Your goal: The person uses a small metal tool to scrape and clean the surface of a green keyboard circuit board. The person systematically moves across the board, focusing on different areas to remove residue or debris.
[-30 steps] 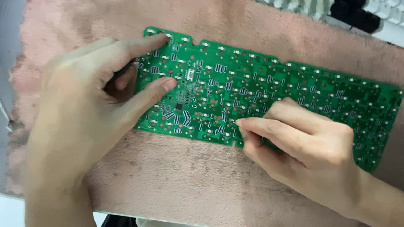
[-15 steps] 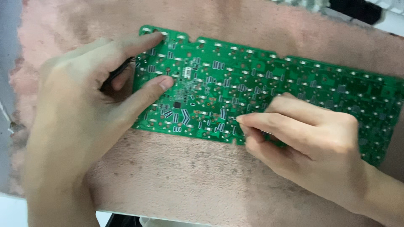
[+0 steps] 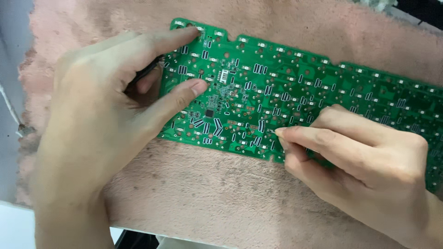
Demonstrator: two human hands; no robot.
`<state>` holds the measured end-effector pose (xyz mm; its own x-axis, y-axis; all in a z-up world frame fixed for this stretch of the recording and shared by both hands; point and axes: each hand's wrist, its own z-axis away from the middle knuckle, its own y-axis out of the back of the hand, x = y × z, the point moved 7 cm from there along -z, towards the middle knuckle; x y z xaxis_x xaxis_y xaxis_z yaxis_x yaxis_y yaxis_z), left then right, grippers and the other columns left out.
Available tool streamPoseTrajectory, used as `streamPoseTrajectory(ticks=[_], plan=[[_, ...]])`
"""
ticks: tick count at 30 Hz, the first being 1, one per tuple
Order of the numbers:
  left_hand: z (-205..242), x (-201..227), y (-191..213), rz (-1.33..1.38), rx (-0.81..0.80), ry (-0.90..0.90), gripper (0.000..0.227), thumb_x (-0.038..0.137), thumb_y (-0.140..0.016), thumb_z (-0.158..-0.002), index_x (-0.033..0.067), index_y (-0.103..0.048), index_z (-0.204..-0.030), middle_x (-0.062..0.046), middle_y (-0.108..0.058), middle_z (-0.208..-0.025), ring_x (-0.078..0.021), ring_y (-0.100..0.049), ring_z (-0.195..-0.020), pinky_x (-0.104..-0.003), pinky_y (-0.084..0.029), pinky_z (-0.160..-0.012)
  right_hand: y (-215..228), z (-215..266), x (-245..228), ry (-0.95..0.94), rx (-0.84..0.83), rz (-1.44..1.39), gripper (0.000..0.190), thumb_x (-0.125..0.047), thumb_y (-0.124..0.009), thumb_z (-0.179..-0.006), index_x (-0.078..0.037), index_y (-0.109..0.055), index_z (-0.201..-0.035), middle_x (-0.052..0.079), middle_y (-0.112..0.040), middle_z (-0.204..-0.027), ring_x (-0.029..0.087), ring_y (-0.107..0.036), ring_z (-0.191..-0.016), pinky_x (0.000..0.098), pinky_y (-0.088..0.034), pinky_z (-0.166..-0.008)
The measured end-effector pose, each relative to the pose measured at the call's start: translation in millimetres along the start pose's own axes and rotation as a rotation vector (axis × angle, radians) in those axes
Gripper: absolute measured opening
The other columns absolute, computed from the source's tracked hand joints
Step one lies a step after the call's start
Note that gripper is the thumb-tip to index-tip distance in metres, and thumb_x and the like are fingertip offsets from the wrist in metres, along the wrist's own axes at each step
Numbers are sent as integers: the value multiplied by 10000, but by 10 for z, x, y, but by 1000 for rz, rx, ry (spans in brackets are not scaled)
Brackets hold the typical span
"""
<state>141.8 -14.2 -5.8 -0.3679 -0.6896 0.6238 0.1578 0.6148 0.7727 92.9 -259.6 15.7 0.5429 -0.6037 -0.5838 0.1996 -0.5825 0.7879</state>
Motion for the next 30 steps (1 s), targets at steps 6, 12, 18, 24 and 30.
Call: streamPoseTrajectory(ticks=[6, 12, 18, 24, 30], plan=[[-9, -7, -8, -3, -5, 13, 485, 171, -952, -1160, 1, -806, -1590, -32, -444, -809, -177, -507, -706, -359, -433, -739, 14, 11, 18, -6, -3, 15, 80, 50, -865, -1016, 33, -828, -1085, 119, -690, -829, 173, -613, -646, 253, -546, -635], [-10, 35, 6, 14, -10, 31, 489, 133, -947, -1170, -24, -795, -1607, -36, -414, -805, -166, -460, -709, -335, -424, -736, 19, 8, 22, 5, -3, 6, 71, 30, -845, -1035, 14, -827, -1101, 84, -662, -812, 159, -595, -647, 242, -529, -644], [-29, 40, 1, 14, -22, 51, 473, 145, -942, -1173, -17, -805, -1596, -37, -387, -804, -161, -425, -690, -323, -409, -714, 26, 30, 61, -22, -29, -46, 116, -7, -845, -1022, 32, -821, -1129, 100, -662, -829, 168, -618, -660, 245, -537, -648], [-24, 60, -1, 36, -33, 86, 474, 74, -949, -1165, -13, -791, -1603, -29, -377, -831, -140, -446, -726, -300, -418, -738, 31, 30, 47, -18, -22, -59, 91, 6, -825, -1029, 62, -805, -1098, 122, -673, -835, 190, -629, -673, 263, -538, -635], [-20, 53, -5, 28, -34, 115, 502, 87, -933, -1170, -40, -793, -1634, -25, -351, -823, -135, -447, -730, -285, -389, -710, 16, 45, 83, -1, -20, -48, 59, -11, -819, -1040, 27, -804, -1083, 106, -657, -829, 201, -596, -663, 272, -517, -646]])
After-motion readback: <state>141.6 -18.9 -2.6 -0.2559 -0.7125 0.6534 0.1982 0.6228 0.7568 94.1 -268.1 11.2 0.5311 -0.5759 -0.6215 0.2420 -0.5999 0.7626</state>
